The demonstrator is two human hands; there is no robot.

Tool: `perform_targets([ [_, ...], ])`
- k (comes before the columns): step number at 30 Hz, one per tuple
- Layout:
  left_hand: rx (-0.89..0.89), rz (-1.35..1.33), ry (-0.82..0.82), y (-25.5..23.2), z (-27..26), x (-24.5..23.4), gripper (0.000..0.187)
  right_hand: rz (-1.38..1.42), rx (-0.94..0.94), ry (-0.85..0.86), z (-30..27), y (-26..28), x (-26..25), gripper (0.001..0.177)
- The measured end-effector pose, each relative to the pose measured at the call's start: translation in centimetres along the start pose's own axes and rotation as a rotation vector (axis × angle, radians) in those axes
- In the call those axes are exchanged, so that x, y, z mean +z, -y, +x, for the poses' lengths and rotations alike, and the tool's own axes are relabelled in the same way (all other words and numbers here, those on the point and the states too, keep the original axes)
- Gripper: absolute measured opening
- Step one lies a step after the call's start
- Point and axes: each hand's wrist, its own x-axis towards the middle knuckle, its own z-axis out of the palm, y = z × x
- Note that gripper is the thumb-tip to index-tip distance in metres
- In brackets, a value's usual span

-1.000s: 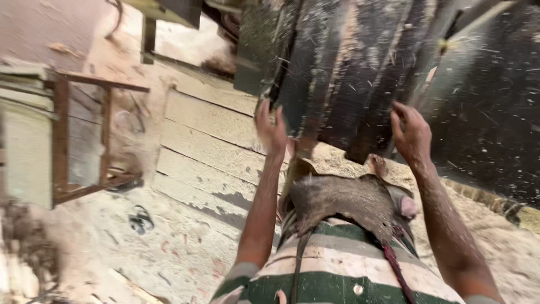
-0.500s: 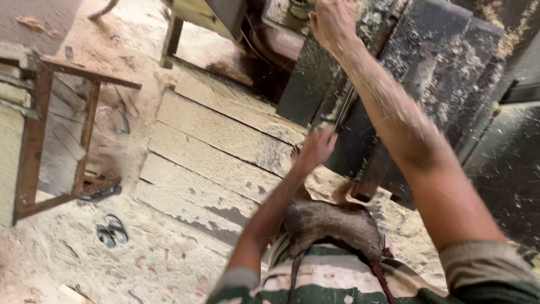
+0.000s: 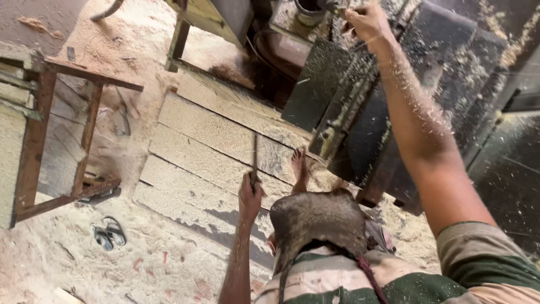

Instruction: The person positions and feeds wooden logs and planks through a vertical saw in a woodworking shop, guiding the wood with their hands to cut it into segments.

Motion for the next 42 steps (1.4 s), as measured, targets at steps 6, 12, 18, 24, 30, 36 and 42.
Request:
perform_targets([
  [6, 0.251, -0.026, -0.155, -4.6, 0.5, 3.7, 0.013, 0.961, 0.279, 0.143, -11.3, -2.4, 0.2, 0.039],
  [12, 0.049, 0.057, -0.003, -3.7, -4.6, 8.8, 0.015, 1.327, -0.148, 0.139, -24.9, -8.8, -6.6, 0.022],
  [18, 0.073, -0.101, 0.0, -3.7, -9.5, 14.1, 0.04, 1.356, -0.034, -0.391, -30.3, -24.9, -12.4, 0.027],
  [24, 0.111, 0.015, 0.015, -2.3, -9.3, 15.0, 0.025, 1.488, 0.387, -0.612, -24.2, -38.3, -14.1, 0.031],
  [30, 0.145, 0.01, -0.043, -5.3, -9.8, 15.0, 0.03, 2.056, 0.269, -0.665, -21.2, -39.3, -12.1, 0.044],
  [36, 0.17, -0.078, -0.069, -6.3, -11.4, 15.5, 0.038, 2.119, 0.266, -0.659, -25.8, -35.5, -10.3, 0.041],
  [42, 0.124, -0.027, -0.104, -4.0, -11.3, 15.9, 0.036, 1.002, 0.504, -0.867, -35.4, -39.7, -15.3, 0.033],
])
